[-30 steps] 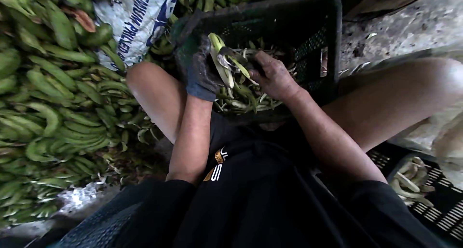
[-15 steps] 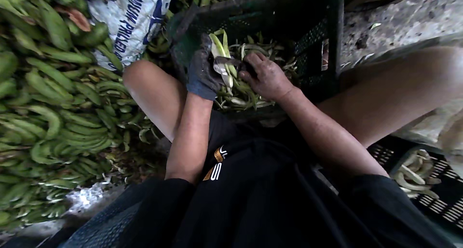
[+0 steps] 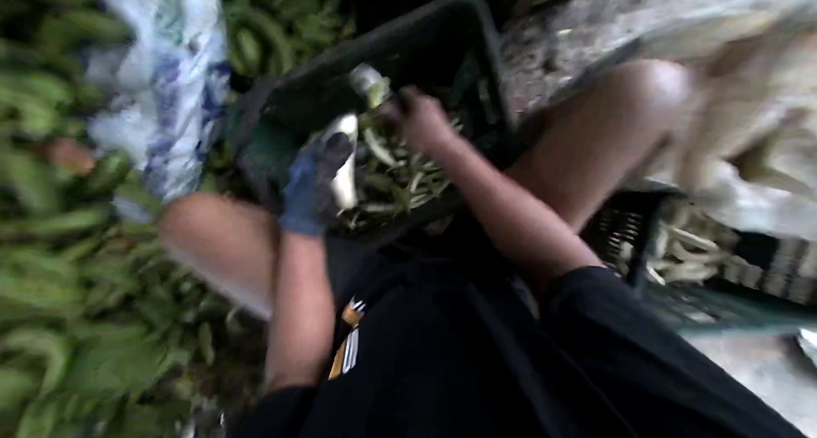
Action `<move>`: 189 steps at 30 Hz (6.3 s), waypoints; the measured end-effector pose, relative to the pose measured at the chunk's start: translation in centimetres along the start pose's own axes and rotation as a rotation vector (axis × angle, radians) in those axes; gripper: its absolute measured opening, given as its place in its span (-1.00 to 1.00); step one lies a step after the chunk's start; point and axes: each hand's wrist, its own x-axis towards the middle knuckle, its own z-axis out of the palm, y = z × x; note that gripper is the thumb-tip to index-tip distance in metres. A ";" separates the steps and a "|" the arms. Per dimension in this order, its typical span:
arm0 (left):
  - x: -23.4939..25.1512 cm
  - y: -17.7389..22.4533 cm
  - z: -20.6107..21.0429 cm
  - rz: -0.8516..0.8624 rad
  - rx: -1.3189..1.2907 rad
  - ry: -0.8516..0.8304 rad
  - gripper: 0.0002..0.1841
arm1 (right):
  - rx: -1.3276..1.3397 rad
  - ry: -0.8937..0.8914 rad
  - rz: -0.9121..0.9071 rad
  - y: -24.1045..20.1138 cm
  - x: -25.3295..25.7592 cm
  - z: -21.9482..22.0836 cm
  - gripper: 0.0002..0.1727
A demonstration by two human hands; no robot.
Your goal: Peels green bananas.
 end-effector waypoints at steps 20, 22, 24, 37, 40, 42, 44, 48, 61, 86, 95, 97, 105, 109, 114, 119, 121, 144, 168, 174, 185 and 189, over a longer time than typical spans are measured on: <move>-3.8 14.4 18.6 0.937 0.807 -0.365 0.08 | -0.227 -0.261 -0.030 -2.9 -12.2 -6.2 -0.67; -1.7 10.7 12.6 1.059 0.543 -0.257 0.07 | -0.218 -0.223 -0.069 -2.4 -10.4 -5.8 -0.65; -3.4 9.2 8.0 0.944 0.429 -0.034 -0.14 | -0.171 -0.167 -0.150 -2.1 -7.3 -4.2 -0.63; -3.5 0.8 -0.5 0.136 0.175 0.233 -0.59 | -0.336 0.009 -0.577 -5.3 -5.3 1.4 -0.48; -3.1 0.1 -0.5 0.122 0.300 0.212 -0.68 | -0.391 0.007 -0.530 -5.1 -4.9 1.6 -0.54; -3.0 0.1 -0.9 0.080 0.405 0.160 -0.68 | -0.413 -0.019 -0.467 -5.1 -4.7 1.6 -0.57; -3.1 0.3 -1.3 0.057 0.450 0.125 -0.68 | -0.404 -0.041 -0.424 -5.1 -4.6 2.0 -0.58; -2.9 -0.2 -1.8 0.026 0.456 0.115 -0.66 | -0.433 -0.067 -0.403 -4.8 -4.3 3.1 -0.58; -4.9 1.4 -1.6 0.004 0.807 0.098 -0.10 | -0.743 -0.219 0.162 -3.9 -1.9 3.1 -0.47; -3.7 -9.8 -28.3 -0.909 0.578 0.410 -0.58 | -0.773 -0.392 0.310 -2.5 0.3 5.9 -0.51; -8.8 -18.5 -27.7 -0.458 -0.276 1.229 -0.36 | -0.425 -0.223 0.094 -5.4 -0.4 6.2 -0.41; -10.9 -16.1 -26.3 -0.192 -0.514 1.332 -0.42 | -0.308 -0.211 0.013 -6.2 -1.2 6.3 -0.50; -13.1 1.7 -15.6 0.240 -0.447 0.662 -0.63 | 0.267 -0.221 -0.543 -7.2 -3.7 4.4 -0.31; -7.9 3.8 -6.5 -0.024 -0.278 -0.074 -0.70 | 0.513 -0.328 -0.513 -6.8 -3.6 1.8 -0.18; -2.5 2.4 -1.5 -0.121 -0.507 -0.236 -0.60 | 0.662 -0.072 -0.398 -5.0 -3.4 -1.0 -0.81; 0.2 1.6 -0.9 0.299 -0.251 -0.037 -0.44 | 0.924 0.249 -0.041 -4.3 -1.7 -1.6 -0.75; 0.6 1.0 -0.1 0.274 0.117 0.113 -0.37 | 0.914 0.238 0.004 -4.2 -1.7 -0.7 -0.72; -4.6 1.3 -12.5 0.344 -0.294 1.092 -0.41 | -0.774 -0.158 -0.708 -14.2 11.8 14.9 -0.43; 0.3 0.5 -1.5 0.232 0.394 0.569 -0.32 | -0.026 -0.037 -0.084 -2.3 -3.1 3.7 -0.49; -0.2 2.8 -5.4 0.446 -0.038 0.788 -0.40 | -0.291 -0.197 0.312 3.7 -1.1 3.0 -0.31; 1.4 0.1 -6.3 0.110 -0.845 0.297 -0.58 | -0.242 -0.169 0.077 -0.3 -0.9 3.6 -0.38; 1.7 0.7 -5.6 0.119 -0.842 0.147 -0.59 | -0.124 -0.277 -0.213 -4.5 -3.3 1.3 -0.32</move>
